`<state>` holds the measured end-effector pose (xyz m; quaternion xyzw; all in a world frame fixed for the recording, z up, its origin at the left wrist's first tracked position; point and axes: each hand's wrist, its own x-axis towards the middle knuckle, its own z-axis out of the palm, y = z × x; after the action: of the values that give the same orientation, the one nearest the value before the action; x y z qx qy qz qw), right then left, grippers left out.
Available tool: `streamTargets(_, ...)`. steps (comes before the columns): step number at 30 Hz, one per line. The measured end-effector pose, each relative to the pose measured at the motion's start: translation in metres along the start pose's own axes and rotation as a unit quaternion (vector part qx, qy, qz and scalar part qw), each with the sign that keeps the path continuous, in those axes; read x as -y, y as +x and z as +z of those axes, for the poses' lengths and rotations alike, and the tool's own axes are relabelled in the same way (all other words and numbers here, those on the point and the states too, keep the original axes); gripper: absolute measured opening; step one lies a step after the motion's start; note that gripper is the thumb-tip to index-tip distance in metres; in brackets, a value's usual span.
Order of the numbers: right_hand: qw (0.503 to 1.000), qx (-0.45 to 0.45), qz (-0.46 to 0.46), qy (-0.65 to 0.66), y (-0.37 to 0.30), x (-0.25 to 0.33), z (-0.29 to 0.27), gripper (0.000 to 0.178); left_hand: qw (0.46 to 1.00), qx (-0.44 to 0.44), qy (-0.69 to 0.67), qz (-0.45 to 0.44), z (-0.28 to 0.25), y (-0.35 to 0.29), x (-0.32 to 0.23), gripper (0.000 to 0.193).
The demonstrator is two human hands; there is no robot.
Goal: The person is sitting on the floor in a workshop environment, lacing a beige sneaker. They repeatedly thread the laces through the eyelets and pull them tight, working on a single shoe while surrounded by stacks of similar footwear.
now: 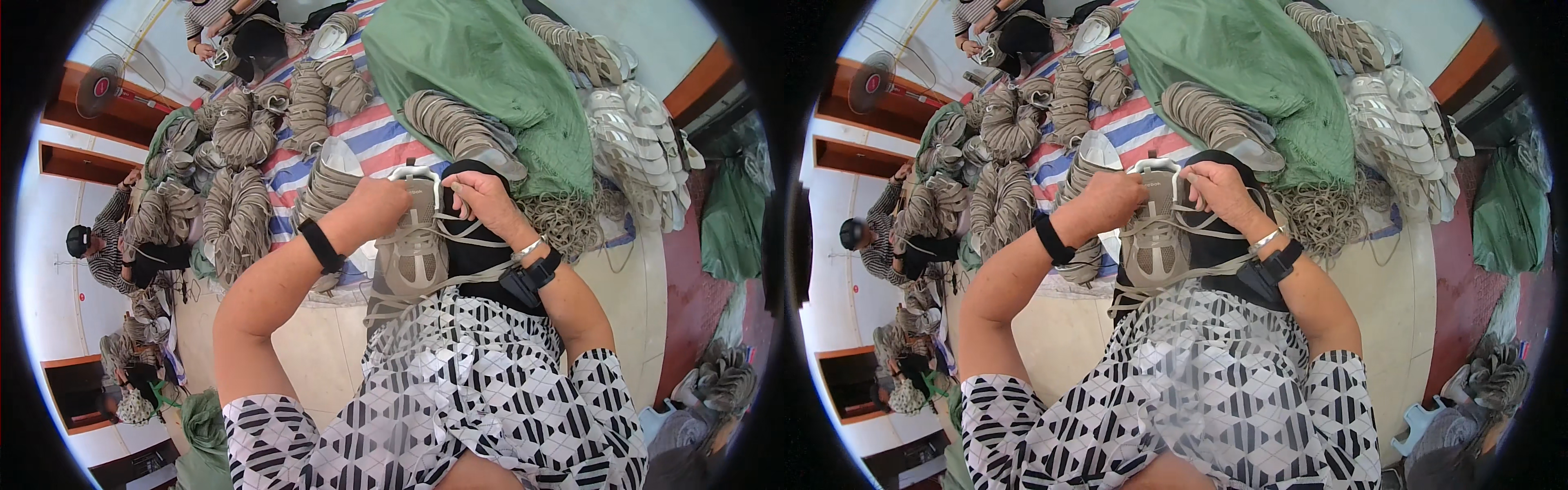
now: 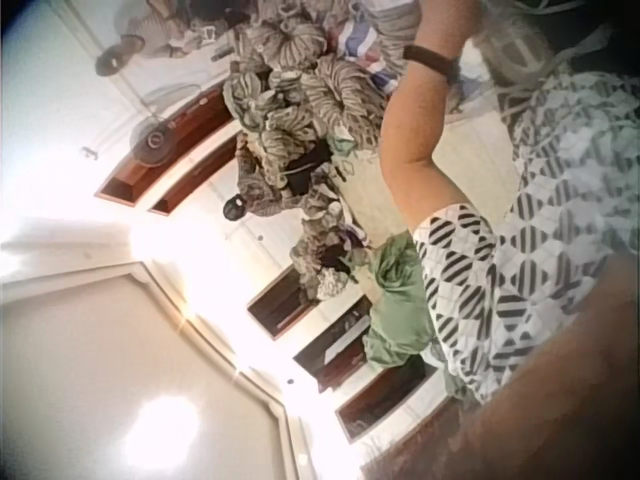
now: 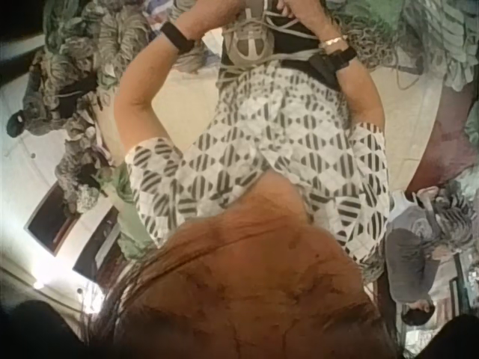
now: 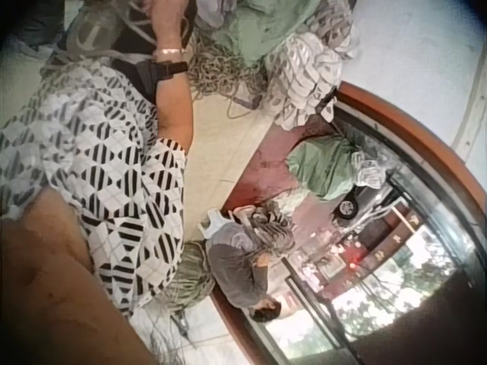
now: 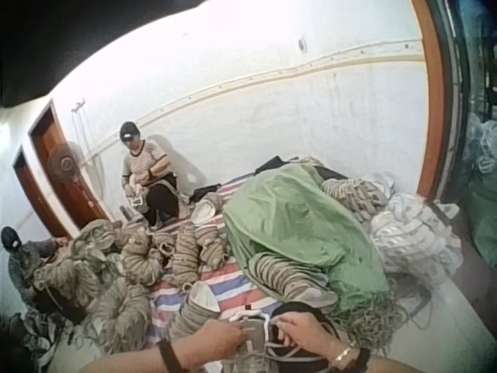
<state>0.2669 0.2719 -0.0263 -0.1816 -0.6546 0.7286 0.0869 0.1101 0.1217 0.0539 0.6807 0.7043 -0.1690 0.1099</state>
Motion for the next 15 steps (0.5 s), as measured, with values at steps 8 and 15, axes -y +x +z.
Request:
streamTargets(8,1.0,0.001,-0.003,0.014,0.002,-0.002,0.004,0.021,0.985,-0.12,-0.121,-0.025,0.021,0.0,-0.006,0.007)
streamTargets(15,1.0,-0.007,-0.003,0.027,-0.002,-0.003,0.002,0.021,0.945,-0.166,-0.246,-0.138,0.024,-0.008,-0.014,0.016)
